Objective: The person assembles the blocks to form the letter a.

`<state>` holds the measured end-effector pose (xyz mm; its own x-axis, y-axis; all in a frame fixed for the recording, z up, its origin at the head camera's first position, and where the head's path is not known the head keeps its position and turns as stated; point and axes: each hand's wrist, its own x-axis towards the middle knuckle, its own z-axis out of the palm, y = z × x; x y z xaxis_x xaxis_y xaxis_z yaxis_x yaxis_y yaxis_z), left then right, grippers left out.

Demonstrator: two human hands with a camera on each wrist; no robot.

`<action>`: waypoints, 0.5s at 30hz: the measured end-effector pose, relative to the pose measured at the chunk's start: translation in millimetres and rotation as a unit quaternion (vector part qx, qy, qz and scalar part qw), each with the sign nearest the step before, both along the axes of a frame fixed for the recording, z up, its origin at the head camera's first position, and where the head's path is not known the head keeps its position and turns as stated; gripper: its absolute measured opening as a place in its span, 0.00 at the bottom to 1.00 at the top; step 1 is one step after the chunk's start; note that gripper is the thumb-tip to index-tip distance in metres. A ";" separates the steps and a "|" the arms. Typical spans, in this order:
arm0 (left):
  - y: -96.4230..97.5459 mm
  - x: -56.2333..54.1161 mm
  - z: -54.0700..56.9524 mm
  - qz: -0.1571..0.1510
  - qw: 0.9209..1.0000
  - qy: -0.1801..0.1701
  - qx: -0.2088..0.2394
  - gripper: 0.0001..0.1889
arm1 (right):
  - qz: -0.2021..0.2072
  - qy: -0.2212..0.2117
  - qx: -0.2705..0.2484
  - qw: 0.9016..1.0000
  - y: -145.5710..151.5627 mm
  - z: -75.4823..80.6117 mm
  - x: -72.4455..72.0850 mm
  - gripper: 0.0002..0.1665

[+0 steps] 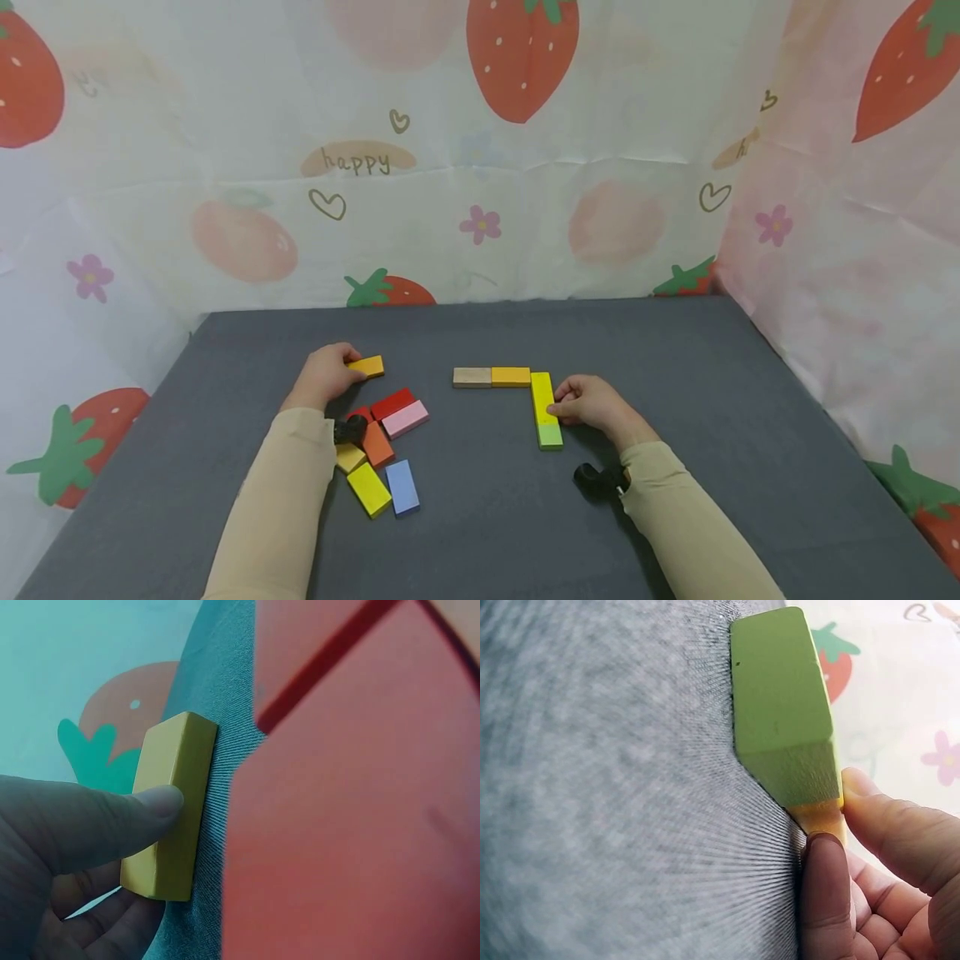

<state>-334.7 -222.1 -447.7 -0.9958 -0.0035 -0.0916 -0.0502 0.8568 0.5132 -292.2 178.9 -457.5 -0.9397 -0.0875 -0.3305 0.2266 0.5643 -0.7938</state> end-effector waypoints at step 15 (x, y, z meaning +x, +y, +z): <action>8.4 -1.3 4.0 -0.024 1.000 -0.016 -0.007 0.16 | -0.007 0.000 -0.003 1.000 -0.6 -0.5 1.0 0.13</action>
